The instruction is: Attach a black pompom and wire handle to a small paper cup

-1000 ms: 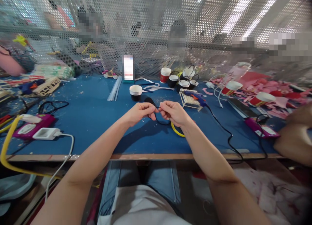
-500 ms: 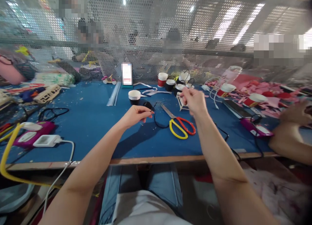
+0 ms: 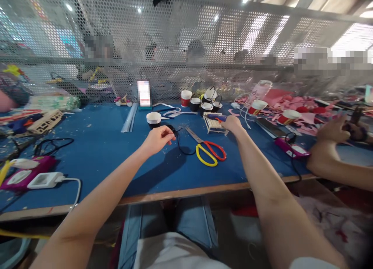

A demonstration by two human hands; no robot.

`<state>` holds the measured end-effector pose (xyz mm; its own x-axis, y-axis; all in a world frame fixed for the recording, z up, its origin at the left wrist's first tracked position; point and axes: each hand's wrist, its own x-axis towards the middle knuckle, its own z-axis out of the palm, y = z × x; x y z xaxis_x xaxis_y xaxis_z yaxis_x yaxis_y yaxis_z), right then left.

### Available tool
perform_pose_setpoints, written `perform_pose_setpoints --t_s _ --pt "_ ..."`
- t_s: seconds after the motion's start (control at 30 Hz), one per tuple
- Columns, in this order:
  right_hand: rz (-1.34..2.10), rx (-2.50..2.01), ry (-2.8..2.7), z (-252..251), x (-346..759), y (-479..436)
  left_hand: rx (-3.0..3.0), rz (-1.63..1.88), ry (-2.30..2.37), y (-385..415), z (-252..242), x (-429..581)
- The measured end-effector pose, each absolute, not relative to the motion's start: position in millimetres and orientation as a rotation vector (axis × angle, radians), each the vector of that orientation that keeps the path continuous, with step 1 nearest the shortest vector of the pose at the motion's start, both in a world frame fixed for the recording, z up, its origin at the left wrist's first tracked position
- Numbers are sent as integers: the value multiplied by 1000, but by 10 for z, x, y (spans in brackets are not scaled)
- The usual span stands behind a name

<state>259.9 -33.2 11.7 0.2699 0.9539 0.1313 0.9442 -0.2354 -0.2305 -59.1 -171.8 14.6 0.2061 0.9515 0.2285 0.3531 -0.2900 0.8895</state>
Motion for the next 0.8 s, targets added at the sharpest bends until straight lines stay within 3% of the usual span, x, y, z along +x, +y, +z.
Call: perform_pose_setpoints --t_s 0.17,0.33,0.53,0.8 --pt "33 -2241 -1615 62 2659 -391 1718 1143 1153 -1742 30 -641" --pt "6 -1844 -1327 111 2576 -524 1587 1405 1124 -1791 -88 -618" --pt "523 -1288 -1443 393 2067 -979 1551 1564 1154 -1819 -120 -594" --pt "660 -1041 -1730 285 1412 -1731 1472 1616 1127 -1890 -31 -597"
